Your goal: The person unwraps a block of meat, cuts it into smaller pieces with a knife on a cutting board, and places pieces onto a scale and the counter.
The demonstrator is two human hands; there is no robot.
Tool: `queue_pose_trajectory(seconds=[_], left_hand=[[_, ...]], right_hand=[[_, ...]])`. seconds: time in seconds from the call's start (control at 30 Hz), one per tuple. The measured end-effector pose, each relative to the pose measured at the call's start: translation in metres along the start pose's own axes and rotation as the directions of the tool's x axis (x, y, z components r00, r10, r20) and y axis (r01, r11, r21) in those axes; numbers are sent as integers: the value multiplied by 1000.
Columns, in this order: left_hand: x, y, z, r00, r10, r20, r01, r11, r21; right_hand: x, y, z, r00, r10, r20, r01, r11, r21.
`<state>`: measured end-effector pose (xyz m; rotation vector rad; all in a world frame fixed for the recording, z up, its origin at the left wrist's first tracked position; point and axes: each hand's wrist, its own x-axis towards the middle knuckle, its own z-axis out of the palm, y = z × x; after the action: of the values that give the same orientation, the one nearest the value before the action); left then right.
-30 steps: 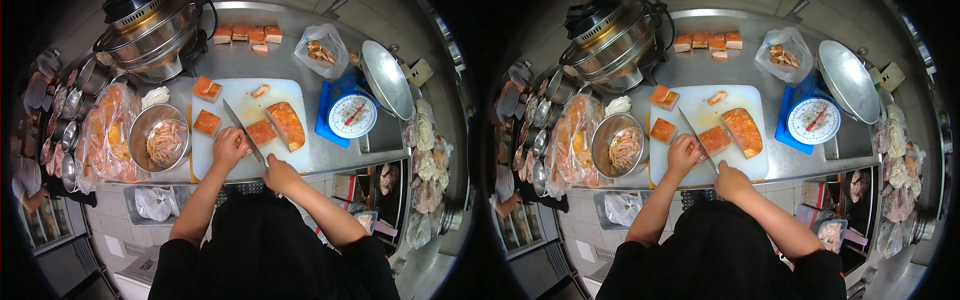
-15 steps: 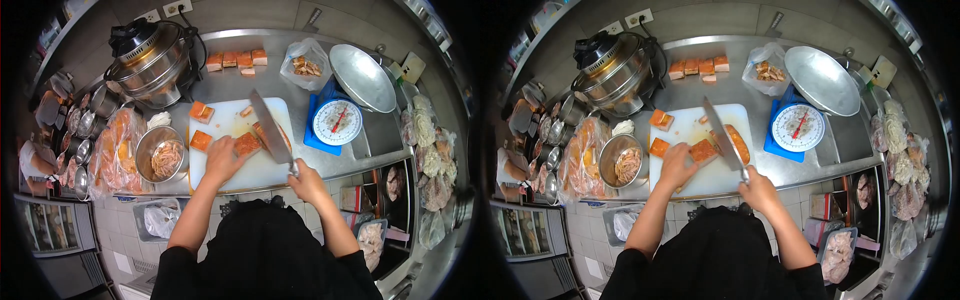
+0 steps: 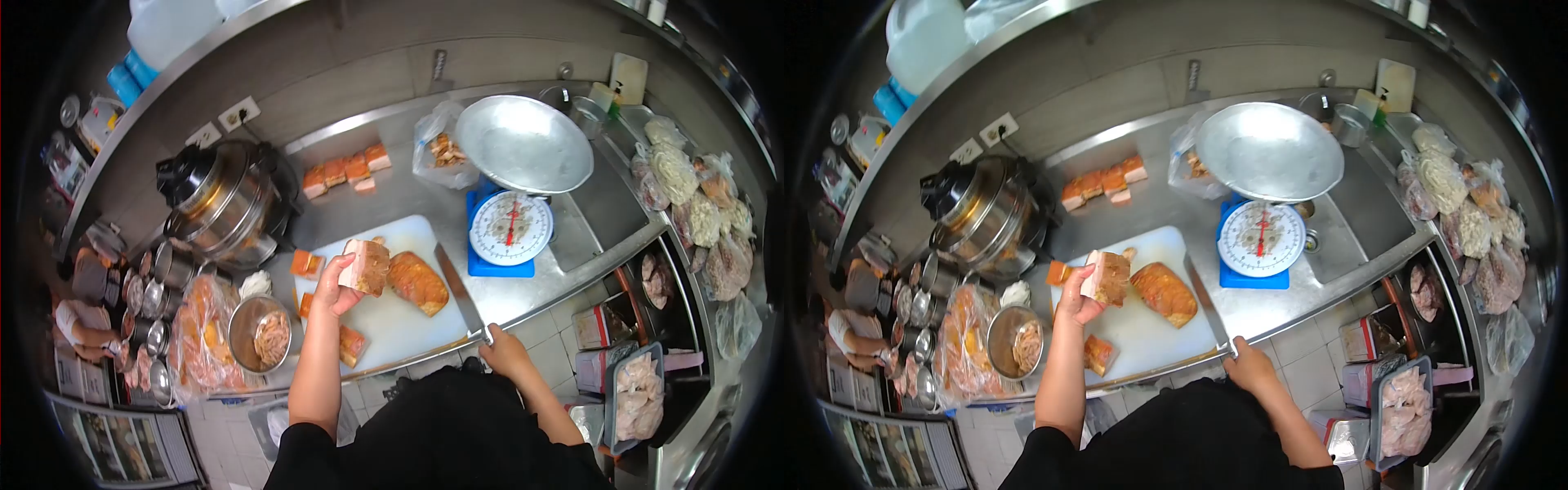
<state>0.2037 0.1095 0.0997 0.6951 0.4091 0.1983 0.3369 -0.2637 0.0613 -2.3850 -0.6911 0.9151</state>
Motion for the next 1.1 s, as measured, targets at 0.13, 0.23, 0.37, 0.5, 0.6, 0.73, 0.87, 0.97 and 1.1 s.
queue_pose_trajectory(seconds=[0.13,0.23,0.37,0.5,0.6,0.73,0.87,0.97,1.1], left_hand=[[42,41,111,952,95,292,-158,967,200],[54,71,242,846,234,478,-501,654,567],[132,69,329,727,284,625,-671,105,734],[214,39,334,855,192,481,-360,-449,818],[226,27,329,897,167,409,-295,-462,836],[230,21,325,931,127,343,-247,-472,846],[225,19,326,942,117,316,-224,-481,847],[214,19,330,933,161,321,-204,-497,843],[213,22,330,919,183,350,-225,-485,845]], right_hand=[[4,-1,-7,1000,-8,24,10,997,-81],[5,-5,-18,997,37,60,-33,997,-65],[2,-7,-22,991,69,112,-63,996,-64],[2,-1,-16,992,45,120,-39,998,-59],[8,9,-9,997,-9,81,21,989,-149],[11,18,-6,996,-74,39,78,990,-120],[14,18,-12,993,-51,108,63,991,-115],[17,18,-16,990,-56,128,70,991,-111],[22,26,-12,990,-77,117,84,995,-57]])
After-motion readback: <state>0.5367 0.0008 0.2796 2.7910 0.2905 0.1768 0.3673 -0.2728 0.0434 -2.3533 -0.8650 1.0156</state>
